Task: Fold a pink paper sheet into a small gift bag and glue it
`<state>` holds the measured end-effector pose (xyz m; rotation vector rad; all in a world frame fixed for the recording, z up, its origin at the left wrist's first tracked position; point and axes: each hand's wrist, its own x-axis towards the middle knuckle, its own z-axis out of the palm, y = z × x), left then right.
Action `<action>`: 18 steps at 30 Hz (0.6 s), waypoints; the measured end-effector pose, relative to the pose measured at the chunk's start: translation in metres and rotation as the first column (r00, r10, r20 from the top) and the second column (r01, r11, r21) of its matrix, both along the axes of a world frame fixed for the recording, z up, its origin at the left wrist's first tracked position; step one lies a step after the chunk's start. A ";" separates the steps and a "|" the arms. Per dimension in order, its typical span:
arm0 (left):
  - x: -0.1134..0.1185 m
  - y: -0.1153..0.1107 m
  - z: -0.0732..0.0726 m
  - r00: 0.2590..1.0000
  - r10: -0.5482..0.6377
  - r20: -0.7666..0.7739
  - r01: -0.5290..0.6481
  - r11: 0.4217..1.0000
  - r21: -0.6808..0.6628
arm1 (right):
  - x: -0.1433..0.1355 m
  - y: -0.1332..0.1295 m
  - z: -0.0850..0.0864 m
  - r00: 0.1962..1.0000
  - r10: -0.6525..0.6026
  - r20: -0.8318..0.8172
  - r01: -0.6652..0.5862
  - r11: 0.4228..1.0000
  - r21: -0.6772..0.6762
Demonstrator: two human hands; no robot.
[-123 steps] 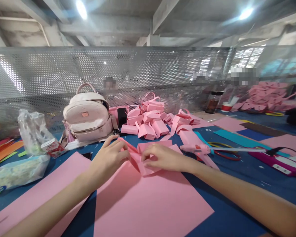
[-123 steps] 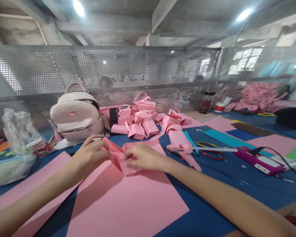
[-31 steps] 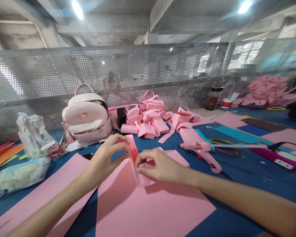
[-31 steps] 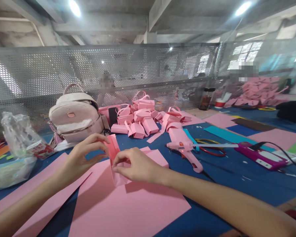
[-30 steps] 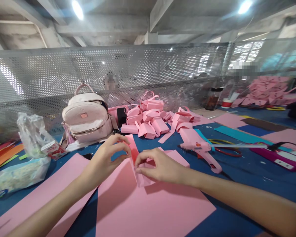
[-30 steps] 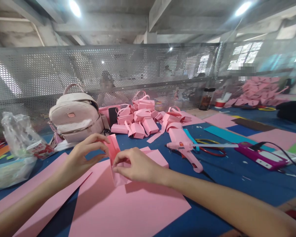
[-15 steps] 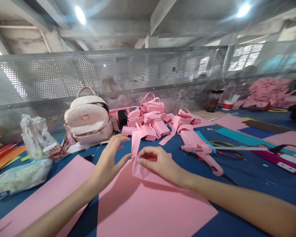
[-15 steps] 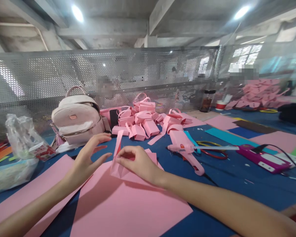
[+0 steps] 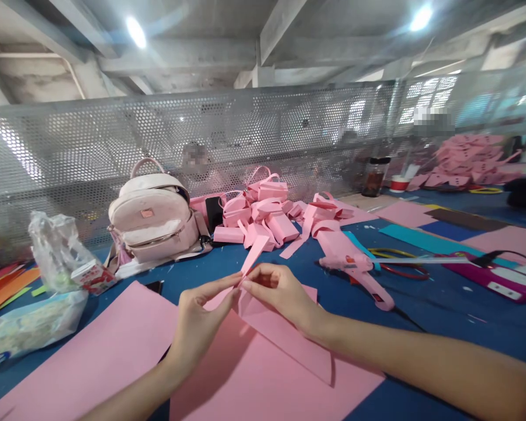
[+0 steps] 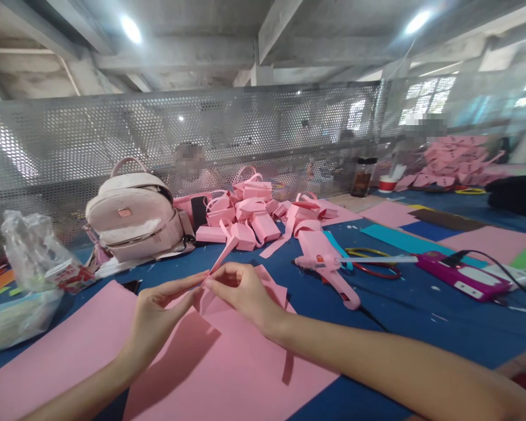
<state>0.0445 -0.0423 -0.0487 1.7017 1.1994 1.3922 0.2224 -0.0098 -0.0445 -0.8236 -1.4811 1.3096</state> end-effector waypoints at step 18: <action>-0.040 0.029 0.038 0.754 -0.165 -0.635 0.433 0.852 0.293 | 0.002 -0.001 0.003 0.953 0.218 0.210 -0.235 0.970 0.058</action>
